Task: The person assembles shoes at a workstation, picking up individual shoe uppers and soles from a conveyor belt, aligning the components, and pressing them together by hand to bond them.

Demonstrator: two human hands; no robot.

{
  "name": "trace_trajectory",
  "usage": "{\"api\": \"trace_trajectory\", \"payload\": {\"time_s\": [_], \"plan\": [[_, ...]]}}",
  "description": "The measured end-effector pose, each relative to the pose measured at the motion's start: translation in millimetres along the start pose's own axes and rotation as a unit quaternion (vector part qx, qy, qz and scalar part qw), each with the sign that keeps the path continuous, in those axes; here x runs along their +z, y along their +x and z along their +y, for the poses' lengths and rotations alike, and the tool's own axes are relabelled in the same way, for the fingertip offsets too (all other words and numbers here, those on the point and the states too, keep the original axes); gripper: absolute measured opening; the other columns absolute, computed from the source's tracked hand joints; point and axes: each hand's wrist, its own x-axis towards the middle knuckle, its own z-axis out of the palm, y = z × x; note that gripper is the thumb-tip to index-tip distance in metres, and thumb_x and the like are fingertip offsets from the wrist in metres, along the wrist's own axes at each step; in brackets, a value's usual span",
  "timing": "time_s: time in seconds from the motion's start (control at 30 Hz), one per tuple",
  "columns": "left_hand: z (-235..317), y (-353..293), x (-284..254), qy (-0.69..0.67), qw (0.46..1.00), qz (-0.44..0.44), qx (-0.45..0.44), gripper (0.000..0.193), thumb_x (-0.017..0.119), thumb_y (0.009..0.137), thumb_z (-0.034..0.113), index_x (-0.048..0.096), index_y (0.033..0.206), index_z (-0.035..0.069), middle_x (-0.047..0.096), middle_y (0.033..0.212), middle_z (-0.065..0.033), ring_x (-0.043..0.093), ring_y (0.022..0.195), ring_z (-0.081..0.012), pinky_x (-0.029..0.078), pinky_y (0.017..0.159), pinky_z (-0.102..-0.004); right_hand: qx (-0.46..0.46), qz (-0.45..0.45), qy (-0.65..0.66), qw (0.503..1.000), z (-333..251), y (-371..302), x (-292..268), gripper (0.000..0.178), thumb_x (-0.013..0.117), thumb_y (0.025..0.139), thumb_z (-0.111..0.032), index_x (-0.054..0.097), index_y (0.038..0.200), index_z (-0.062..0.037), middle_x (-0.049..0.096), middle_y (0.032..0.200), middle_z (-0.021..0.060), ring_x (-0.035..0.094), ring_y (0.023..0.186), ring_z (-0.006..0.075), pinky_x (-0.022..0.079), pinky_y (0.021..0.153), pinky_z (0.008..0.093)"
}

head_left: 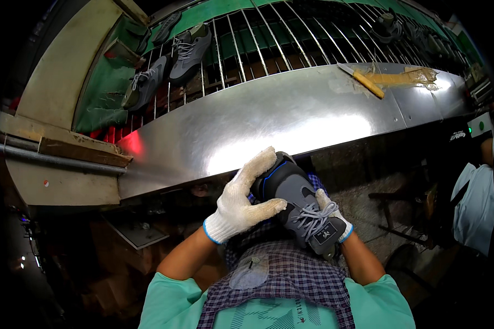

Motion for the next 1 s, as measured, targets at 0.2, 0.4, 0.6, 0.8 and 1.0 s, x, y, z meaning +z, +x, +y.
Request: {"api": "trace_trajectory", "payload": {"time_s": [0.2,0.4,0.6,0.8,1.0], "plan": [[-1.1,-4.3,-0.7,-0.007,1.0,-0.005,0.017,0.103,0.098,0.08,0.023,0.042,0.158,-0.013,0.043,0.168,-0.0269,0.047,0.154,-0.0349,0.037,0.129,-0.0469,-0.057,0.021,-0.13,0.99,-1.5,-4.2,10.0,0.054,0.05,0.117,-0.043,0.061,0.139,0.005,0.073,0.129,0.0181,0.078,0.107,0.0221,0.069,0.091,0.0354],[-1.2,-6.2,-5.3,0.009,0.998,-0.021,0.056,0.097,0.098,0.08,0.021,0.047,0.156,-0.01,0.048,0.164,-0.0275,0.052,0.15,-0.035,0.042,0.125,-0.0463,-0.077,0.025,-0.206,0.975,-3.0,-7.7,10.6,0.053,0.051,0.117,-0.04,0.062,0.139,0.007,0.073,0.127,0.0145,0.076,0.105,0.018,0.068,0.086,0.031],[16.9,3.4,-18.9,0.049,0.994,-0.088,0.052,0.094,0.098,0.079,0.032,0.053,0.151,-0.008,0.058,0.154,-0.0269,0.061,0.141,-0.0349,0.048,0.12,-0.045,-0.089,-0.049,-0.255,0.962,-2.7,-14.6,0.8,0.057,0.054,0.116,-0.039,0.056,0.147,0.0084,0.071,0.135,0.0138,0.07,0.121,0.019,0.057,0.104,0.032],[32.5,4.6,-1.1,0.09,0.995,-0.041,0.017,0.088,0.09,0.085,0.044,0.056,0.15,-0.005,0.069,0.139,-0.0274,0.07,0.13,-0.0358,0.056,0.112,-0.0444,-0.14,-0.045,-0.3,0.943,-1.8,-24.5,22.3,0.067,0.047,0.117,-0.046,0.051,0.153,0.0106,0.067,0.142,0.017,0.066,0.127,0.0225,0.053,0.112,0.0359],[86.1,46.5,-36.5,0.11,0.981,-0.021,0.158,0.066,0.08,0.085,0.037,0.064,0.139,0.002,0.071,0.133,-0.0211,0.076,0.111,-0.0363,0.063,0.097,-0.043,-0.137,-0.133,-0.091,0.977,-22.2,5.4,0.8,0.064,0.045,0.114,-0.05,0.054,0.15,0.0031,0.064,0.146,0.0169,0.065,0.129,0.0293,0.052,0.115,0.0448]]}}
